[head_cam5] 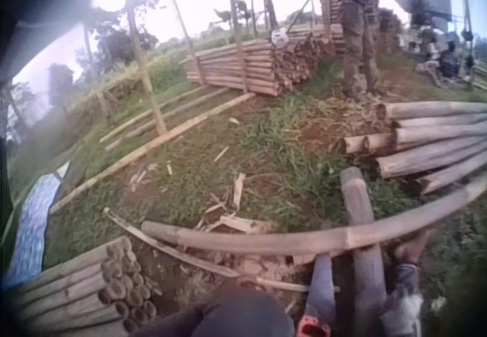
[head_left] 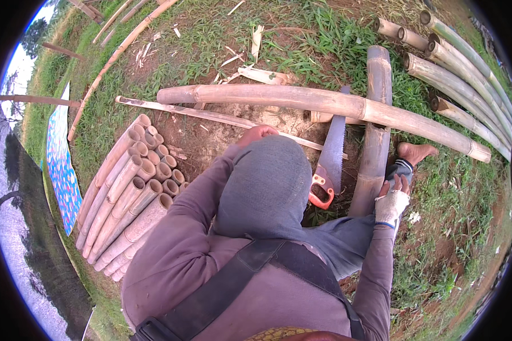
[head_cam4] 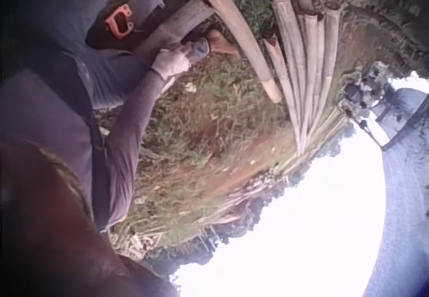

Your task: The person uses a hand saw to cut long bamboo poles into shorter sections. They position each pole on a makeshift support, saw through it, and then move the cut pieces aside to a growing pile.

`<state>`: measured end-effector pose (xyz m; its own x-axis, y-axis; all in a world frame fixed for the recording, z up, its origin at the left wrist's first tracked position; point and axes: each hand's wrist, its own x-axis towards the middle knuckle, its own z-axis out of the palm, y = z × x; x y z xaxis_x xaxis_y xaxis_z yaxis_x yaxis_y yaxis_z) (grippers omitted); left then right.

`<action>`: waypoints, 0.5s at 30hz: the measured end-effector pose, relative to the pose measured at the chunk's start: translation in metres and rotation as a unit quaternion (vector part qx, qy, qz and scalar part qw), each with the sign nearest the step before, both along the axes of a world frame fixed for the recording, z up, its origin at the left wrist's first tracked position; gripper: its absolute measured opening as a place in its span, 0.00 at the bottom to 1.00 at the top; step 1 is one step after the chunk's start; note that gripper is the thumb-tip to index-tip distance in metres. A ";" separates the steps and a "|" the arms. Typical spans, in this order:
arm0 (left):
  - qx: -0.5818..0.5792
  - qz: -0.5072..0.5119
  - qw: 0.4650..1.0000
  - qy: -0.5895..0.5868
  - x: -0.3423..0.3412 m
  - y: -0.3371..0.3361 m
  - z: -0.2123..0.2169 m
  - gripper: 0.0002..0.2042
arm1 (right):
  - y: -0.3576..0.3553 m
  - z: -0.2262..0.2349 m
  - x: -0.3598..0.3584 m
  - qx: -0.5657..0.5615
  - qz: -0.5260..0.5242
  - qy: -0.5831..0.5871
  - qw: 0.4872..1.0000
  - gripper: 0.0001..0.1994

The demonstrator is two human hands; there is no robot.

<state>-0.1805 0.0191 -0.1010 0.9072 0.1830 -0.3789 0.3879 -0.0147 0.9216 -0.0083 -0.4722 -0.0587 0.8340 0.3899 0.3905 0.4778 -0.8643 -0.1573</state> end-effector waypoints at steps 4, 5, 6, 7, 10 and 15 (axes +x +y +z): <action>0.062 0.124 0.989 -0.044 -0.064 -0.010 -0.054 0.20 | 0.082 0.003 -0.050 0.042 0.229 0.108 0.966 0.20; 0.081 0.144 0.986 -0.027 -0.062 -0.010 -0.058 0.20 | 0.091 -0.005 -0.061 -0.024 0.247 0.182 0.952 0.19; 0.097 0.166 0.981 0.034 -0.049 -0.015 -0.046 0.20 | 0.107 -0.007 -0.069 -0.114 0.257 0.264 0.922 0.16; 0.114 0.188 0.971 0.093 -0.039 -0.015 -0.035 0.20 | 0.121 -0.011 -0.079 -0.188 0.244 0.296 0.904 0.18; 0.411 0.105 0.902 -0.087 -0.002 0.002 -0.021 0.22 | 0.148 -0.028 -0.096 -0.342 0.205 0.365 0.841 0.14; 0.516 0.014 0.827 -0.223 0.091 0.010 0.017 0.31 | 0.152 -0.031 -0.097 -0.356 0.191 0.401 0.822 0.15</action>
